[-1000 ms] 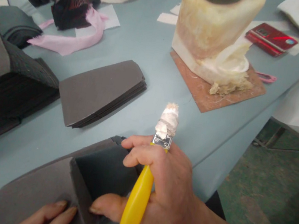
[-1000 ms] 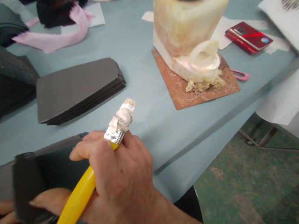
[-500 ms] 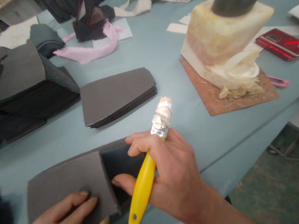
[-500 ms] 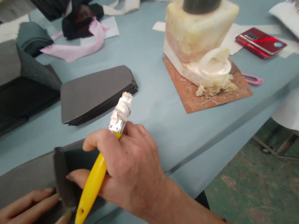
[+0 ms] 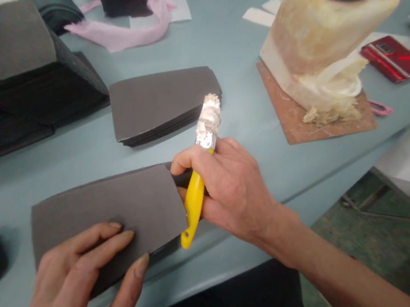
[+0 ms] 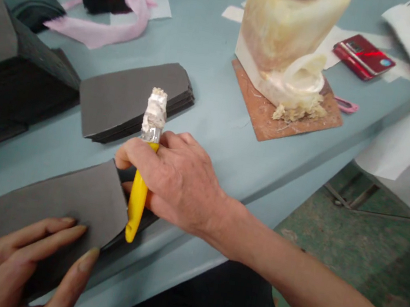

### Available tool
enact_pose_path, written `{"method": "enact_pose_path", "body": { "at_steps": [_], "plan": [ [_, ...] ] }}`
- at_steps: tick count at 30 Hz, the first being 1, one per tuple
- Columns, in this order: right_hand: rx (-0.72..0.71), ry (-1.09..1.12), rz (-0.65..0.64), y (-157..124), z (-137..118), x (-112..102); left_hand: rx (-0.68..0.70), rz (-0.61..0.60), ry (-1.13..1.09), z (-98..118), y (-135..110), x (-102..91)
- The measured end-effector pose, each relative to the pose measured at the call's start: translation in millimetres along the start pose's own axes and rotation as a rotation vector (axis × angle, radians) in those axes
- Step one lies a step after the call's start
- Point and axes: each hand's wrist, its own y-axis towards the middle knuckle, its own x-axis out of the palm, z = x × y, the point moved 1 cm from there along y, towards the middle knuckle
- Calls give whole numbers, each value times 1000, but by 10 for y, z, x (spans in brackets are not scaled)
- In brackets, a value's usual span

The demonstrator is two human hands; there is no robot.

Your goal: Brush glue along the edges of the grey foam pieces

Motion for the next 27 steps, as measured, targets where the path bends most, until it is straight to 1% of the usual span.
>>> {"method": "enact_pose_path", "body": {
  "at_steps": [3, 5, 8, 10, 16, 19, 21, 25, 27],
  "plan": [
    [73, -7, -85, 29, -18, -20, 27, -18, -18, 10, 15, -11],
    [126, -19, -131, 48, -40, -33, 13, -19, -30, 31, 25, -13],
    [179, -36, -160, 68, -67, -44, -23, -12, -19, 86, 37, -11],
    [202, -29, -153, 76, -71, -45, -32, -8, -7, 123, 46, -8],
    [240, 49, -91, 77, -40, -42, -18, -4, 12, 169, 82, -2],
    [218, 98, 2, 56, -36, -62, 0, -25, 17, 168, 93, 1],
    [181, 156, 75, 39, -51, -86, 7, -15, 16, 170, 96, 3],
    [133, 296, 136, 12, -113, -120, 21, 14, 10, 183, 104, 4],
    [147, 366, 171, 2, -140, -117, 22, 5, 10, 190, 107, 2]
  ]
}}
